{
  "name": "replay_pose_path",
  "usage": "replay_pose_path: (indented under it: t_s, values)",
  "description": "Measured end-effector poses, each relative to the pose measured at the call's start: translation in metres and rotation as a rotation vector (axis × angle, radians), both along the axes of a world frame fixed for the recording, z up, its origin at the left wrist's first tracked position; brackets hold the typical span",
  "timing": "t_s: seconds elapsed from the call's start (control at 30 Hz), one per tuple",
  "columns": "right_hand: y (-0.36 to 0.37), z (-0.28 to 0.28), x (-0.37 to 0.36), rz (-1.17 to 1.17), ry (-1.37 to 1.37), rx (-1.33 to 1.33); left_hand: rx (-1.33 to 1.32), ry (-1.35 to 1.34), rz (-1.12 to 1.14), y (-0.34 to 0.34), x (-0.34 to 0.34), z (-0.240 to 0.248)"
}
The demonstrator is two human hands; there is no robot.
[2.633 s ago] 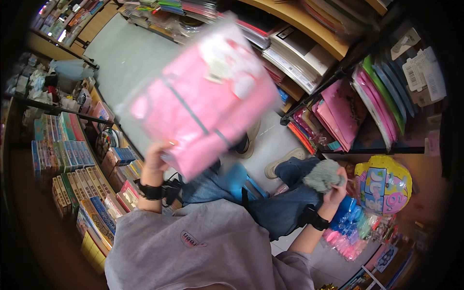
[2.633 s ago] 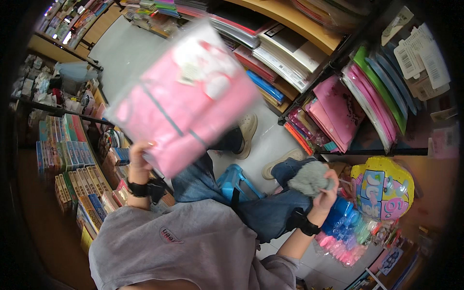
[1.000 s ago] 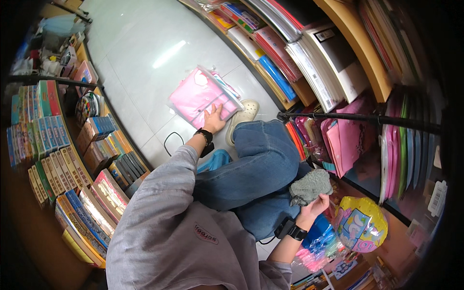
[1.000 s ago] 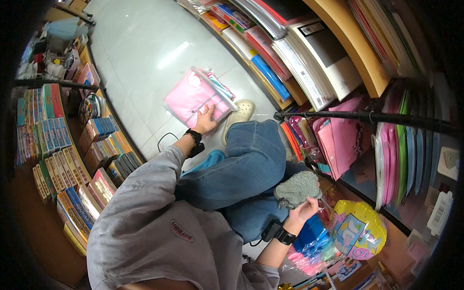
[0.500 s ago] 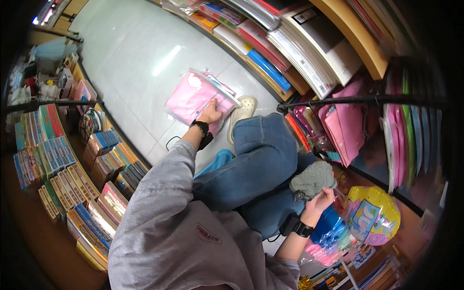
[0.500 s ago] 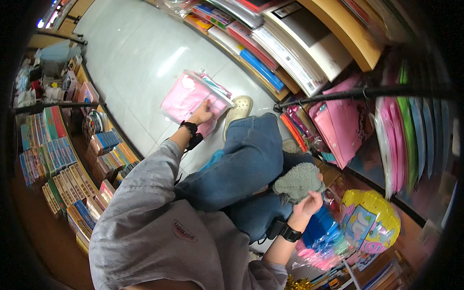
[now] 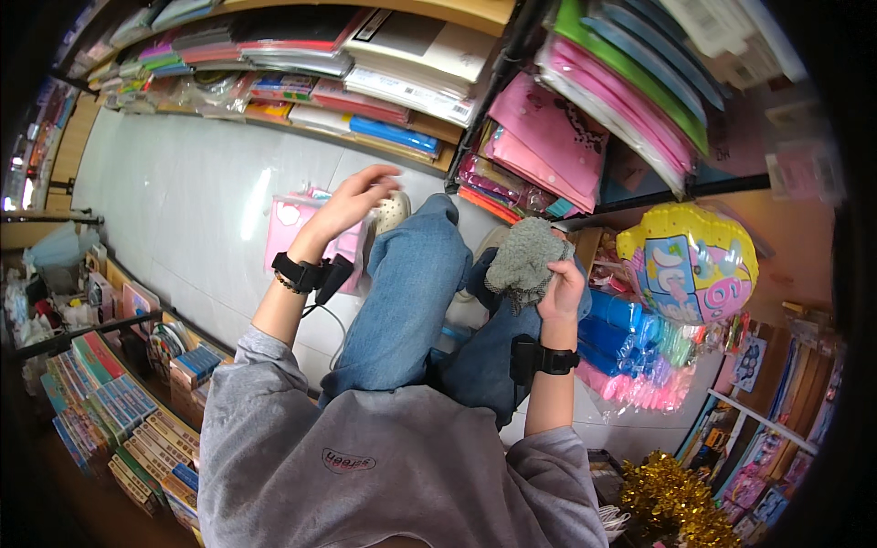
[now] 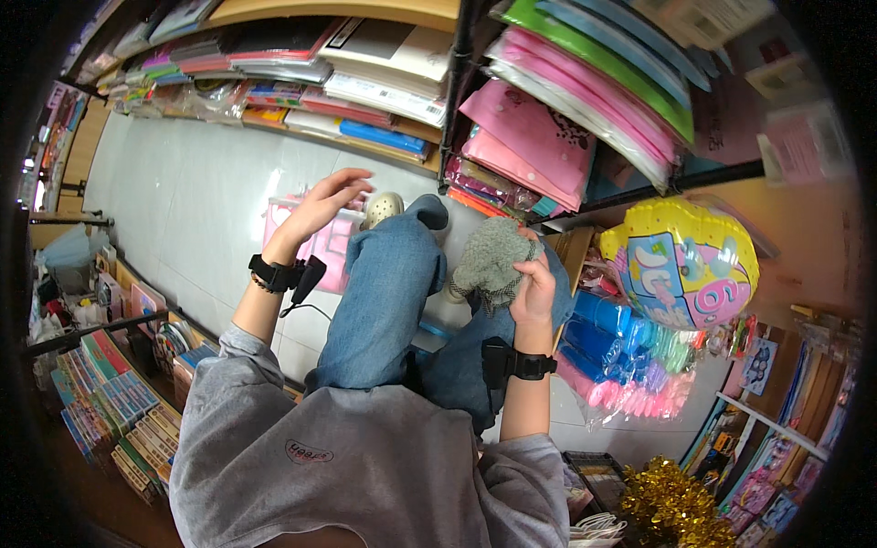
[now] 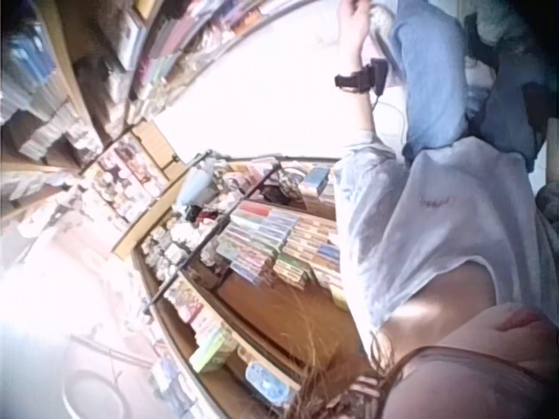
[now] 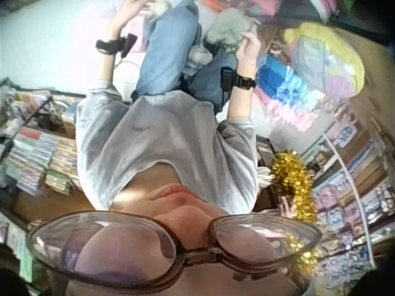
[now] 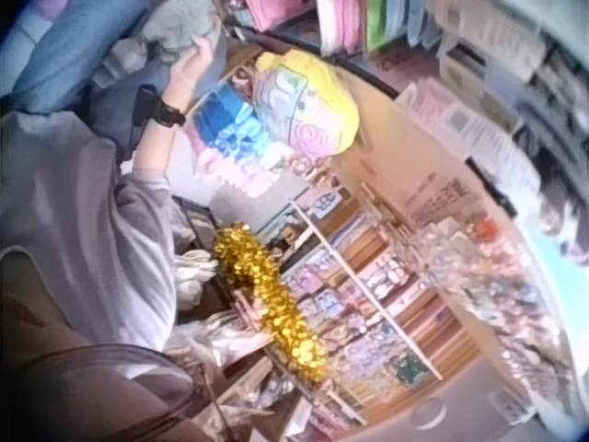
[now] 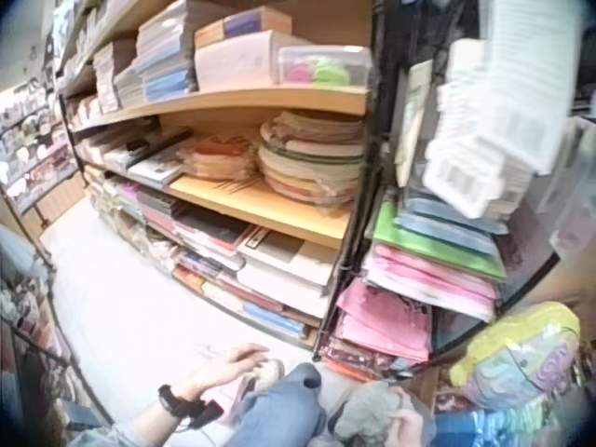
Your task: The person wipes the surfaces of several packaged items, including plastic bags and a pouch, with a cloth.
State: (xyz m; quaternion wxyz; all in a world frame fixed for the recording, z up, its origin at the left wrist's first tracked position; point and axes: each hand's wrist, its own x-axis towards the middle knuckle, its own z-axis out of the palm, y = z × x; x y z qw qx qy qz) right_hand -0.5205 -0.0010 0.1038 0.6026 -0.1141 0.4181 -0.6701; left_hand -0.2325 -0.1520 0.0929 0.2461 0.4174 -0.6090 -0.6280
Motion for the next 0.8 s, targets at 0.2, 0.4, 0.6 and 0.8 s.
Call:
replay_pose_path:
  t_s: [0.2,0.4,0.6,0.8]
  values:
    - [0.009,0.002,-0.007,-0.065,-0.062,-0.03,0.168,0.222,-0.416,-0.002,-0.112,0.078]
    - [0.011,0.0,-0.006,-0.008,-0.12,-0.051,0.523,0.409,0.203,-0.049,-0.176,-0.014]
    - [0.012,-0.013,-0.019,0.031,-0.134,-0.13,0.515,0.5,0.384,-0.055,-0.204,-0.015]
    - [0.017,-0.004,-0.024,0.03,-0.129,-0.133,0.348,0.369,0.47,-0.054,-0.214,-0.015]
